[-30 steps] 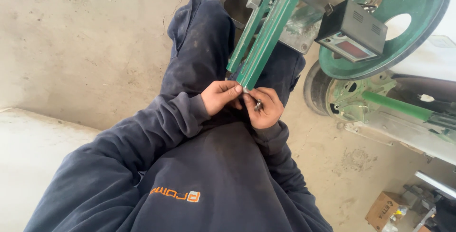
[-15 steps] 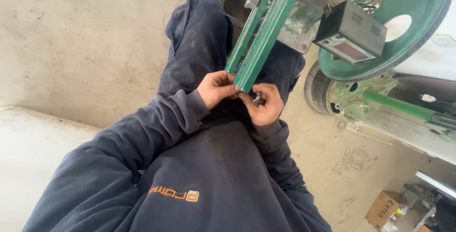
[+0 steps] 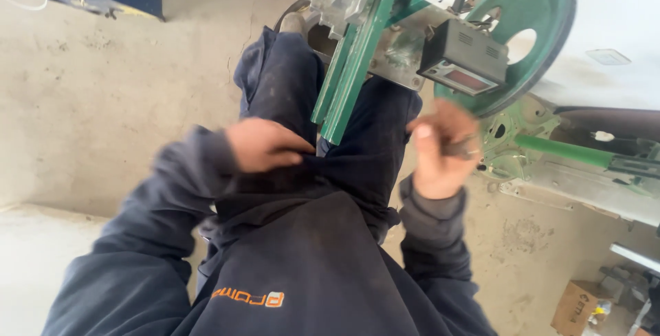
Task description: Servicing an industrial machine by tightening bolts with a wrench and adjusting components.
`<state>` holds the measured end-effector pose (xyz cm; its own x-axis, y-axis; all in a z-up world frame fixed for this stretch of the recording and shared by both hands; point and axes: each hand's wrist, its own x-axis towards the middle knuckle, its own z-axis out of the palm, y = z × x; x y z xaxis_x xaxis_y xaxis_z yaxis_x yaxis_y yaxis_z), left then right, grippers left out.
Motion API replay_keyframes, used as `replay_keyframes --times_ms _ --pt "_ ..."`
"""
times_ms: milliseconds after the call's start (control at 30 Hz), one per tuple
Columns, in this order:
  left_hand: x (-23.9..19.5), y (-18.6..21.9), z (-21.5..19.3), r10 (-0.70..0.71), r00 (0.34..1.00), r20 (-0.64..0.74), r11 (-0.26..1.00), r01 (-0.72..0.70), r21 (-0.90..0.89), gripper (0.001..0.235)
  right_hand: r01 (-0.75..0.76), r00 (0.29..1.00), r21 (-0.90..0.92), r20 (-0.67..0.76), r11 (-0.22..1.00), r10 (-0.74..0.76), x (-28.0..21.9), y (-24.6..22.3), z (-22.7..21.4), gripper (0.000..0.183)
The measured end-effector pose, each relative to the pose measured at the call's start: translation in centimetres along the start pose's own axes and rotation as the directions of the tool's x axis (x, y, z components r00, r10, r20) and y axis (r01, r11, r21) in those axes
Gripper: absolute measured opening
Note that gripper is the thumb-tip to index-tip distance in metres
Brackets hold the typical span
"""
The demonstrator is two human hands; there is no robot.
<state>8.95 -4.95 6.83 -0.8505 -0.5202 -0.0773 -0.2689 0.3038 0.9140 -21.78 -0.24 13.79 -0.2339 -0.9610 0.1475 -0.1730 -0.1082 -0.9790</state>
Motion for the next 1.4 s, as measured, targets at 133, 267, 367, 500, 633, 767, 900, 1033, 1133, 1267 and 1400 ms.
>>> replay_keyframes --times_ms 133,267,367,500,633,767,900,1033,1133,1267,1400 --pt "-1.2 4.4 -9.8 -0.03 0.976 -0.215 0.975 0.076 0.209 0.026 0.211 0.976 -0.119 -0.036 0.97 -0.216 5.3 -6.9 2.2 0.054" --pt "0.7 7.2 -15.2 0.244 0.804 -0.542 0.97 -0.199 0.141 0.015 0.258 0.966 -0.181 0.032 0.949 -0.257 7.8 -7.5 4.4 0.066" --pt "2.9 8.0 -15.4 0.275 0.786 -0.553 0.945 -0.327 0.005 0.014 0.221 0.974 -0.21 0.007 0.952 -0.225 8.6 -6.3 5.2 0.069" --pt "4.5 7.3 -14.7 0.31 0.82 -0.481 0.926 -0.376 -0.044 0.016 0.138 0.98 -0.346 -0.086 0.928 -0.177 9.4 -7.4 7.0 0.071" --pt "4.3 6.3 -14.7 0.337 0.835 -0.434 0.922 -0.385 -0.025 0.016 0.227 0.968 -0.26 -0.043 0.939 -0.246 9.8 -6.5 6.1 0.066" --pt "3.0 5.8 -15.6 0.277 0.856 -0.436 0.947 -0.32 -0.027 0.017 0.253 0.967 -0.217 0.045 0.943 -0.249 10.7 -7.4 5.7 0.059" --pt "2.0 4.9 -15.8 0.242 0.869 -0.431 0.954 -0.293 -0.056 0.018 0.276 0.961 -0.222 0.088 0.935 -0.262 11.2 -7.6 5.0 0.057" --pt "1.6 4.5 -15.5 0.208 0.89 -0.407 0.963 -0.26 -0.076 0.02 0.273 0.961 -0.255 0.127 0.928 -0.247 11.1 -8.0 4.8 0.058" --pt "1.6 4.3 -15.4 0.191 0.897 -0.399 0.968 -0.24 -0.077 0.022 0.307 0.95 -0.255 0.139 0.917 -0.28 11.4 -8.2 5.0 0.061" --pt "1.5 4.5 -15.1 0.166 0.903 -0.396 0.972 -0.218 -0.089 0.023 0.272 0.96 -0.218 0.129 0.937 -0.248 11.5 -7.6 4.6 0.065" --pt "1.6 5.5 -13.8 0.213 0.887 -0.409 0.966 -0.254 -0.047 0.022 0.274 0.96 -0.243 0.12 0.93 -0.252 10.8 -5.9 3.5 0.067"
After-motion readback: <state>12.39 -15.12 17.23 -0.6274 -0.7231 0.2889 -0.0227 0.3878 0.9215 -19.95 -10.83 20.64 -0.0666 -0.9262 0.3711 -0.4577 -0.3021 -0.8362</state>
